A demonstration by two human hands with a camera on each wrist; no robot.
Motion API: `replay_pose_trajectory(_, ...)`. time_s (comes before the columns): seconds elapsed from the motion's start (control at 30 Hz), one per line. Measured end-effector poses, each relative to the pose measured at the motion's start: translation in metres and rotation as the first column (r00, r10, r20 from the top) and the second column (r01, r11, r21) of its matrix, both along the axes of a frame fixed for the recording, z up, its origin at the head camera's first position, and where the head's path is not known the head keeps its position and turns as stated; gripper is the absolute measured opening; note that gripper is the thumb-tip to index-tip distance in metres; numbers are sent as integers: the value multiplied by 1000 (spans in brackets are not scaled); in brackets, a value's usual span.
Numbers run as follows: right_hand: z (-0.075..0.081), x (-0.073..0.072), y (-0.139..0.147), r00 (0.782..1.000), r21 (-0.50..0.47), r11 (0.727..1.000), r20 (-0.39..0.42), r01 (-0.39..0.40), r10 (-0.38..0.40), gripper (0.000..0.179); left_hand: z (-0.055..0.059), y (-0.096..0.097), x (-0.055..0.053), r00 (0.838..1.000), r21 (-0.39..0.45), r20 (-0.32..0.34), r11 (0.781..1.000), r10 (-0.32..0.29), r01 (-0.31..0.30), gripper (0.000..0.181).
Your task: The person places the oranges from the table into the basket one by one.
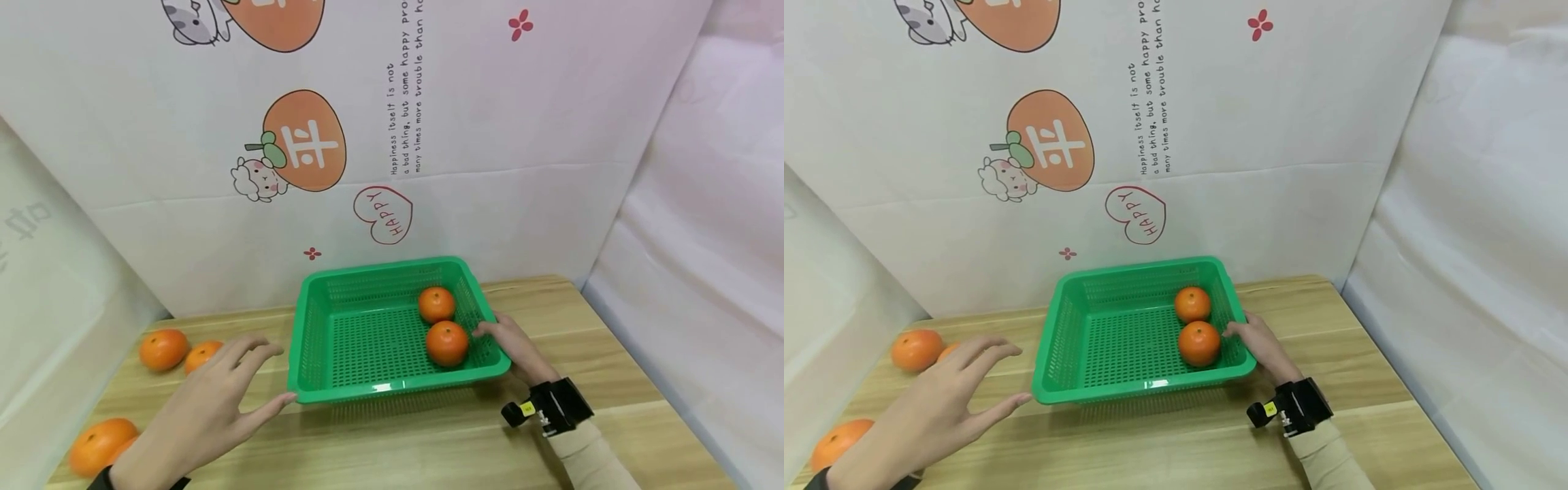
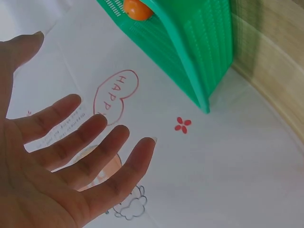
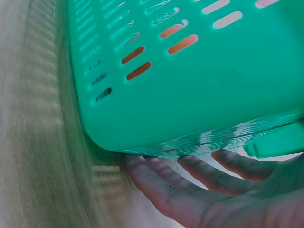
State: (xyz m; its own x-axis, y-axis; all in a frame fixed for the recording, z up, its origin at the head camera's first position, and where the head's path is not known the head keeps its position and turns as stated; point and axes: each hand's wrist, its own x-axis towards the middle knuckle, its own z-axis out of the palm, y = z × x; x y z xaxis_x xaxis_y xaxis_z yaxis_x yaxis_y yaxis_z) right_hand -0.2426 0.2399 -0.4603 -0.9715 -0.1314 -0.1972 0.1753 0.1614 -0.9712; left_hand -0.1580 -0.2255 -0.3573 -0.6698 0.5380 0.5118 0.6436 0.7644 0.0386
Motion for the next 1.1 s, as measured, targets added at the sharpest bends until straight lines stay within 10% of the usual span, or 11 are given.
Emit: replay_pose_trajectory(1.1,1,-3,2,1000,2,1000,15,-7,6,69,-32,-90,20,970,139,78,961,230,-239,54)
